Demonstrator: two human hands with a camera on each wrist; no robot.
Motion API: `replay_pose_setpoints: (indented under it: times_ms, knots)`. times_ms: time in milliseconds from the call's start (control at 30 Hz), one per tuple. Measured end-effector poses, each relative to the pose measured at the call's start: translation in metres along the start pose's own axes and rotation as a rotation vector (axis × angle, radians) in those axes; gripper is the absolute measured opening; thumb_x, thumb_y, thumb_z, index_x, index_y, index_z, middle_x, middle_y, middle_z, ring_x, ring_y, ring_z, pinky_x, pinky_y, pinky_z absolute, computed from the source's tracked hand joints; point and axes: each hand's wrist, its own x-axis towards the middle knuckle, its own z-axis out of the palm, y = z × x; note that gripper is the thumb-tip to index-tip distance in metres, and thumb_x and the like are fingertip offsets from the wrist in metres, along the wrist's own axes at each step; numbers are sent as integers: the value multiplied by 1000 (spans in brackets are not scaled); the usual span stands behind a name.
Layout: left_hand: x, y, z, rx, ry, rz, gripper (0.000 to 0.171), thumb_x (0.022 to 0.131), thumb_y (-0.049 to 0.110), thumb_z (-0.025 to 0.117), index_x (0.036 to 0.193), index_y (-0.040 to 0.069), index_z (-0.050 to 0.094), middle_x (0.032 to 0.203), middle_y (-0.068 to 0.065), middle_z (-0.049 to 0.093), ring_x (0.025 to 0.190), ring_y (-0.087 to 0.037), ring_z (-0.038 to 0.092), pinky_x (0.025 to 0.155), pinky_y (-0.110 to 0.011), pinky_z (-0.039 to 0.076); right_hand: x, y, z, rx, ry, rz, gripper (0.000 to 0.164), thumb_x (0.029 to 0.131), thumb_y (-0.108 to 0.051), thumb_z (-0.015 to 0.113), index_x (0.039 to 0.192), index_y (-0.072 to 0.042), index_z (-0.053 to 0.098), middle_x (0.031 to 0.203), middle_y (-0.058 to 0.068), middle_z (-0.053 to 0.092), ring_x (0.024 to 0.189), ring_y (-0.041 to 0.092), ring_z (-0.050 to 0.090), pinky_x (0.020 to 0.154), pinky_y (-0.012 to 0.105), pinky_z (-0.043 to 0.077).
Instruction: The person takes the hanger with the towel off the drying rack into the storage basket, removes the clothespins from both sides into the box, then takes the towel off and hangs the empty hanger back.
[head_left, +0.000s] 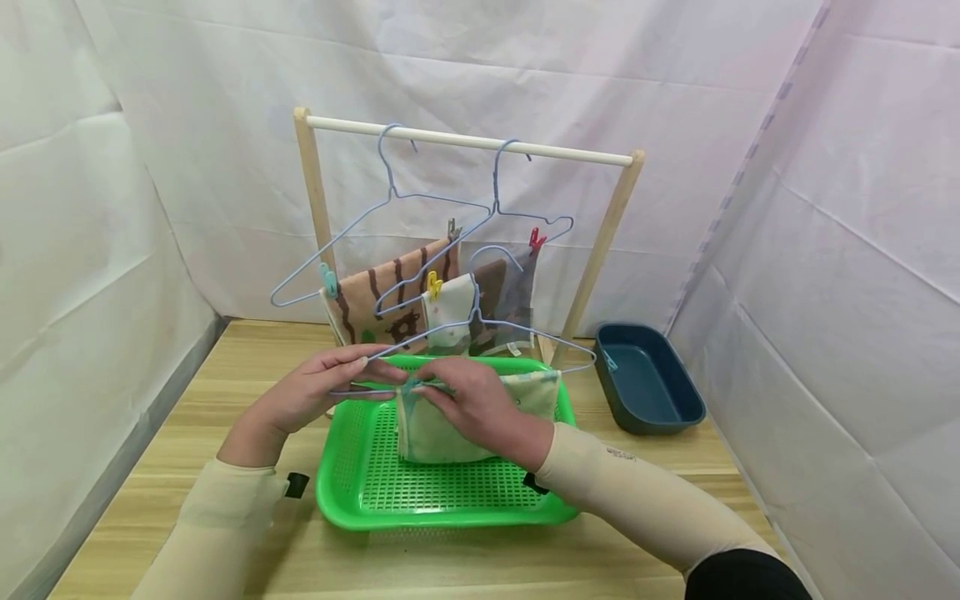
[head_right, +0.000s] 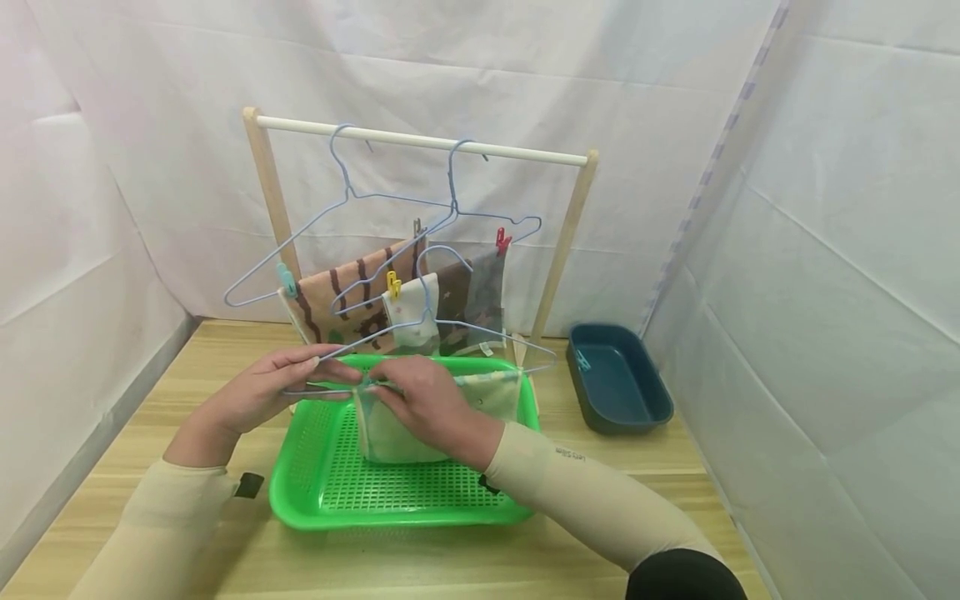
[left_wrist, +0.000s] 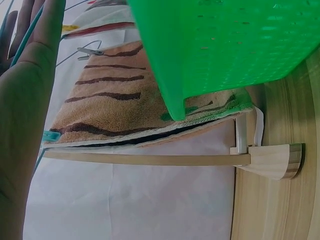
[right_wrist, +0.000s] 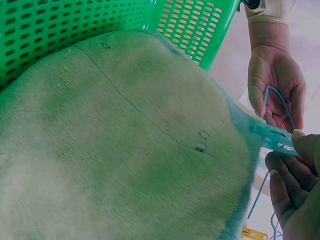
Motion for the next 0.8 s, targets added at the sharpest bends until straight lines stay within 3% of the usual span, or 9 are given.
replay_pose_setpoints:
  times_ms: [167,500,800]
  knots:
    - [-1,1,0,-9,9,-16,47,121,8,34,160,16,59,143,-11,74,135,-29,69,109,-49,60,1,2,-3,-3,52,-14,15,98,-10,86,110,-8,78,105,3,81,99,20,76,91,32,63]
    - [0,2,-1,-5,6,-1,48,121,6,34,160,16,59,143,-11,74,135,-27,69,109,-49,60,0,2,-7,-4,33,-2,14,100,-11,85,111,-8,77,107,4,80,100,21,76,88,34,64]
    - [-2,0,-4,11,3,-8,47,122,8,34,161,17,58,143,-12,73,135,-37,69,109,-48,60,-2,6,-13,33,31,15,22,100,-9,84,117,-5,72,109,6,77,100,22,76,88,36,64]
